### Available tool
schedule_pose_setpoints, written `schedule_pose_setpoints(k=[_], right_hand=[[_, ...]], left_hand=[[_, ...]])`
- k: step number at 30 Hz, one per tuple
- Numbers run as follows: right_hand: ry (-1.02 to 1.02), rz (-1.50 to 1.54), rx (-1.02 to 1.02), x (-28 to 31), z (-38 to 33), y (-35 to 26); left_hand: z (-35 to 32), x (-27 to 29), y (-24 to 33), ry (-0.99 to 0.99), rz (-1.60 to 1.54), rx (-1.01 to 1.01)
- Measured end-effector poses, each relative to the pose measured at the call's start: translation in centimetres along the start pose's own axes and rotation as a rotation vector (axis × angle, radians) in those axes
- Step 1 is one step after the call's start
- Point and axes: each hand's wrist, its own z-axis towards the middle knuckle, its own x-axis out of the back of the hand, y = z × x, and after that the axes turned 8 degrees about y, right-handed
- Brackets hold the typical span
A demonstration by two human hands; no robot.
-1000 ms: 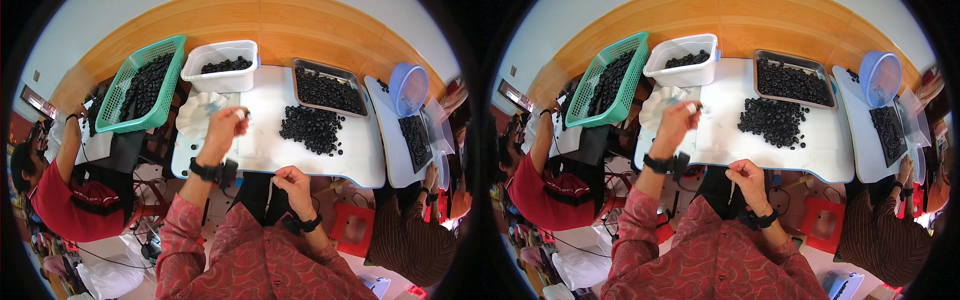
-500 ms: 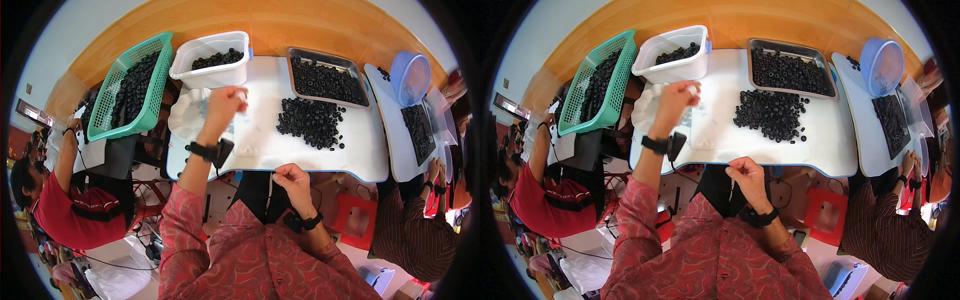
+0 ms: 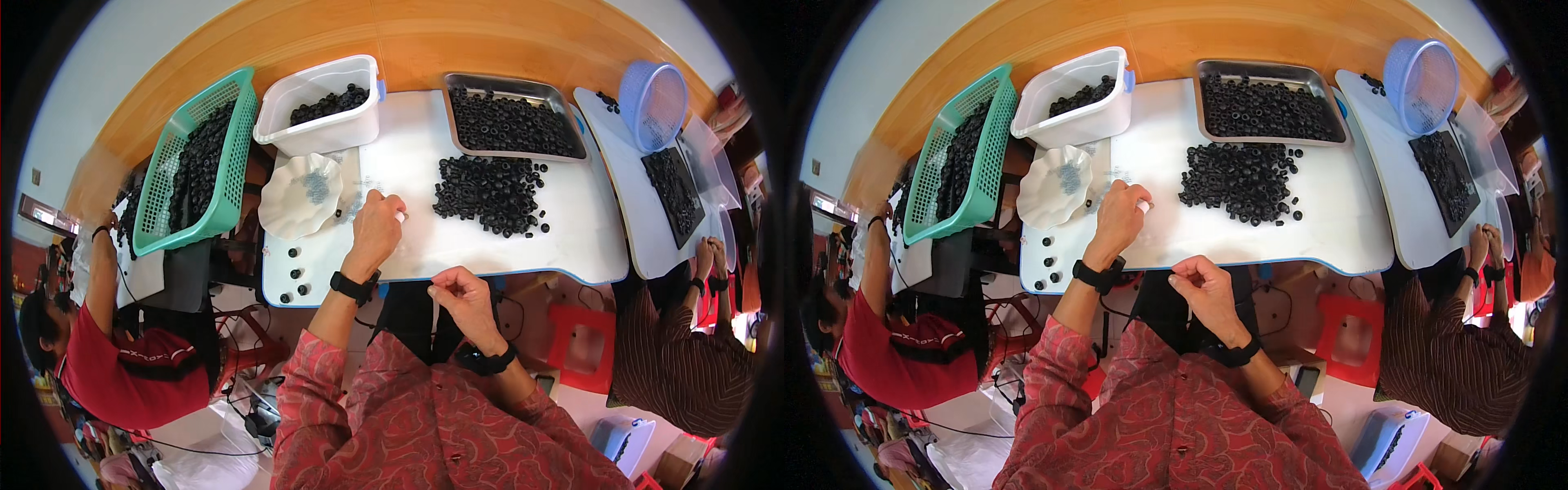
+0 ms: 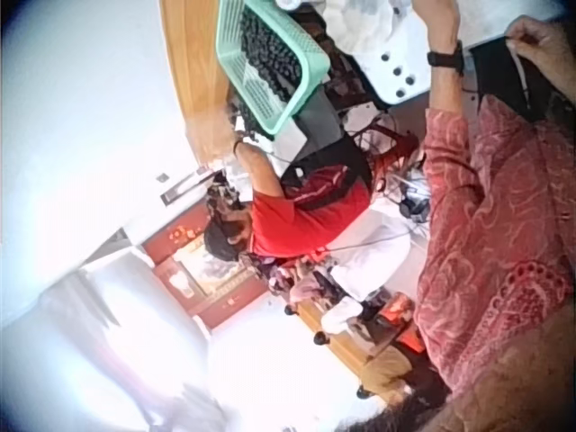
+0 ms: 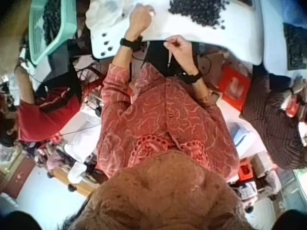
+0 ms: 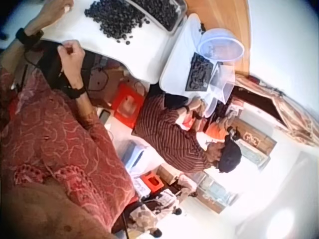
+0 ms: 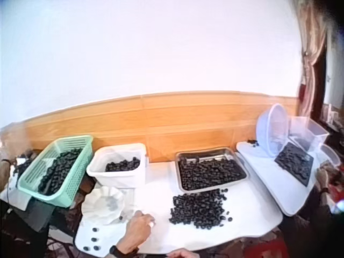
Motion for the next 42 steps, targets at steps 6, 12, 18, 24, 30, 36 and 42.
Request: schedule_pose_setpoints(k=[6, 12, 18, 24, 30, 36, 42], right_hand=[[0.023, -0.056, 0.072, -0.1, 0.3, 0.0], [0.046, -0.093, 0.174, 0.0, 0.5, -0.4], [0.082, -0.134, 0.229, 0.1, 0.8, 0.0], [0.198, 0.01, 0.283, 0.4, 1.2, -0.2], [0.264, 0.053, 0.258, 2.2, 1.4, -0.8], [0.308, -0.024, 0.29, 4.5, 2.0, -0.9], [0.404, 0.009, 0.199, 5.6, 2.1, -0.4]], left_hand=[[-0.5, -0.1, 0.4, 0.001, 0.038, -0.014], [-1.0, 0.3, 0.6, 0.006, 0.127, -0.123], [-2.7, -0.2, 0.5, 0.095, -0.135, -0.201], [-5.3, 0.2, 5.0, -0.328, -0.77, 0.286], [-4.8, -1.0, 7.2, -0.458, -0.968, 0.329], [-3.8, -2.7, 8.9, -0.47, -0.968, 0.293], [-1.9, -5.9, 9.3, -0.042, -0.549, -0.166]])
